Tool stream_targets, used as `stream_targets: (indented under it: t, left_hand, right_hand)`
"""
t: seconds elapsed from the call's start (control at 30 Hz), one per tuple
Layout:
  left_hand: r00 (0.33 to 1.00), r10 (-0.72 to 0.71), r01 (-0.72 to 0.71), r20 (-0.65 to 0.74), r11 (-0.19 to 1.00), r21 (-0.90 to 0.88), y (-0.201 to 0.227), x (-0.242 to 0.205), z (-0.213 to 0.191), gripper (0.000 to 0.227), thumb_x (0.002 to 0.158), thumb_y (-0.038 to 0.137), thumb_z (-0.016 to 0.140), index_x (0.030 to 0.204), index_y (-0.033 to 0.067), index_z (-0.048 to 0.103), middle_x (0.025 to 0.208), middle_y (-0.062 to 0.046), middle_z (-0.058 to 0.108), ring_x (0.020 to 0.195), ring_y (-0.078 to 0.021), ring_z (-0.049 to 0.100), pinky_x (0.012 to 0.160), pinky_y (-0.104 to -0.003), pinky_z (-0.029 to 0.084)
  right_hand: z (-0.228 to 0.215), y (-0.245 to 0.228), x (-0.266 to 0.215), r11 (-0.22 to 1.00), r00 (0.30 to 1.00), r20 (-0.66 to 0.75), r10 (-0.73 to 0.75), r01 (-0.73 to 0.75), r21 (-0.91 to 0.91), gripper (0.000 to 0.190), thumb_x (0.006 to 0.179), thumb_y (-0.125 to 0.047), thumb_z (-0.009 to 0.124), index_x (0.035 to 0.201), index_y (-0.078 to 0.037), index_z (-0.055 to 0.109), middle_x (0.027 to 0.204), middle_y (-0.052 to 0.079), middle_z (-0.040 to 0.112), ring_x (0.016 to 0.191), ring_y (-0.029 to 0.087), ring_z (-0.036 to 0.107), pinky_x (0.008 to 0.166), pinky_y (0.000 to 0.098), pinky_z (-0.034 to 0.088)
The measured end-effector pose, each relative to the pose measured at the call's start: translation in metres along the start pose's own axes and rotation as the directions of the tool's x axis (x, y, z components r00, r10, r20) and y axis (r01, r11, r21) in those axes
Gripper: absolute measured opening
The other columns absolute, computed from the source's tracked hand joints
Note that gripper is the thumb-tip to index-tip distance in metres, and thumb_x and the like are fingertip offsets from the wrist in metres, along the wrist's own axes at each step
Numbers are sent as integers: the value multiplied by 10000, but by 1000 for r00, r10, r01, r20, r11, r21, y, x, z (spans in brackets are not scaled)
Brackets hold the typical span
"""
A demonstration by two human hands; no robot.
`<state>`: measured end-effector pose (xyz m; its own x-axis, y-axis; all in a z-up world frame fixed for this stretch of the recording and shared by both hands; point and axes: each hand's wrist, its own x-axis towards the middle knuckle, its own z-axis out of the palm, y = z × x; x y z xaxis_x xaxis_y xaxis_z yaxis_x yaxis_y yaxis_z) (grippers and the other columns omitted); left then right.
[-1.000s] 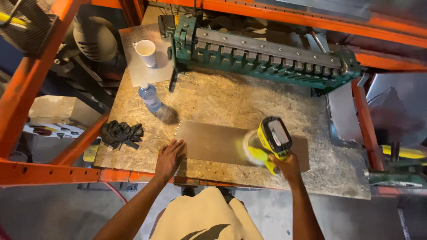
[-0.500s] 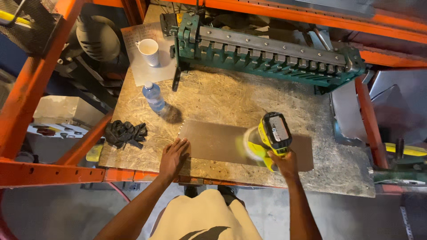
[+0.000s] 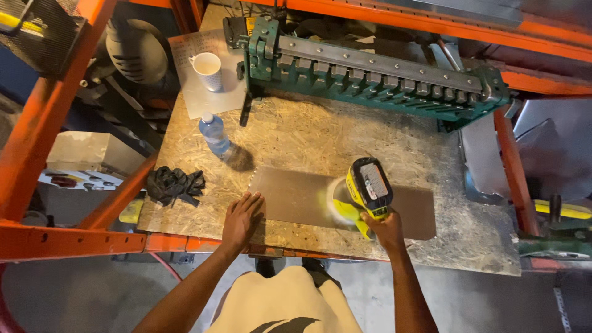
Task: The person uses a yellow cordless orbital sander to smooth the surface of a rectangular metal sheet placed on a workbench. The person holds the sheet steady with the left hand while moving the sander back and forth across the surface.
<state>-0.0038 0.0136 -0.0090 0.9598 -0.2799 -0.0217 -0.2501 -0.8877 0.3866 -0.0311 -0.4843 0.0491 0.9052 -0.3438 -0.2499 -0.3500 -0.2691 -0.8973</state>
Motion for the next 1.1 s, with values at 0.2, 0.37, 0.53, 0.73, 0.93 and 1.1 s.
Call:
stream_targets:
  t: [0.2, 0.37, 0.53, 0.73, 0.93, 1.1]
  left_hand:
    - [1000, -1, 1, 0, 1000, -14, 2, -3, -7, 592, 1130, 496, 686, 1708, 396, 611, 1800, 142, 586, 1749, -172, 425, 1384, -457, 306]
    - [1000, 1, -2, -29, 1000, -28, -6, -1, 9, 570, 1132, 466, 702, 1690, 373, 631, 1798, 121, 595, 1737, -195, 449, 1381, -463, 313]
    - [1000, 8, -9, -27, 1000, -25, -4, -1, 1, 567, 1133, 470, 701, 1688, 379, 629, 1800, 128, 590, 1740, -182, 443, 1385, -457, 306]
    - [999, 2, -6, -38, 996, -93, 0, -4, -3, 563, 1132, 432, 713, 1683, 334, 647, 1792, 79, 612, 1733, -221, 463, 1385, -477, 308]
    - [999, 5, -6, -33, 999, -45, -4, -3, 1, 577, 1128, 486, 689, 1692, 384, 623, 1798, 139, 594, 1744, -166, 438, 1391, -447, 296]
    - [999, -4, 2, -37, 997, -75, -7, -1, 7, 582, 1116, 469, 717, 1682, 361, 641, 1790, 130, 609, 1731, -170, 459, 1394, -449, 302]
  right_hand:
    - [-11, -25, -18, 999, 999, 21, 35, -35, -30, 445, 744, -184, 1099, 1030, 63, 864, 756, 206, 774, 647, 290, 781, 587, 463, 646]
    - [2, -3, 7, 994, 999, -25, -25, 23, -106, 411, 868, -234, 1068, 1130, 17, 875, 793, 200, 811, 661, 294, 802, 600, 485, 631]
    - [8, -33, -13, 993, 1000, 21, -5, 7, -117, 393, 860, -223, 1051, 1099, 29, 868, 766, 197, 819, 655, 290, 817, 624, 459, 648]
    - [20, -54, -28, 990, 999, 29, 37, -33, -135, 437, 846, -215, 1054, 1068, 87, 830, 716, 208, 783, 590, 294, 793, 589, 464, 648]
    - [43, -56, -24, 998, 999, 2, 34, -34, -55, 323, 860, -197, 1037, 984, 30, 845, 687, 175, 779, 540, 268, 772, 487, 433, 615]
    - [33, -69, -31, 999, 997, 68, 32, -29, -37, 466, 763, -163, 1076, 1042, 97, 808, 754, 236, 774, 612, 304, 782, 548, 457, 655]
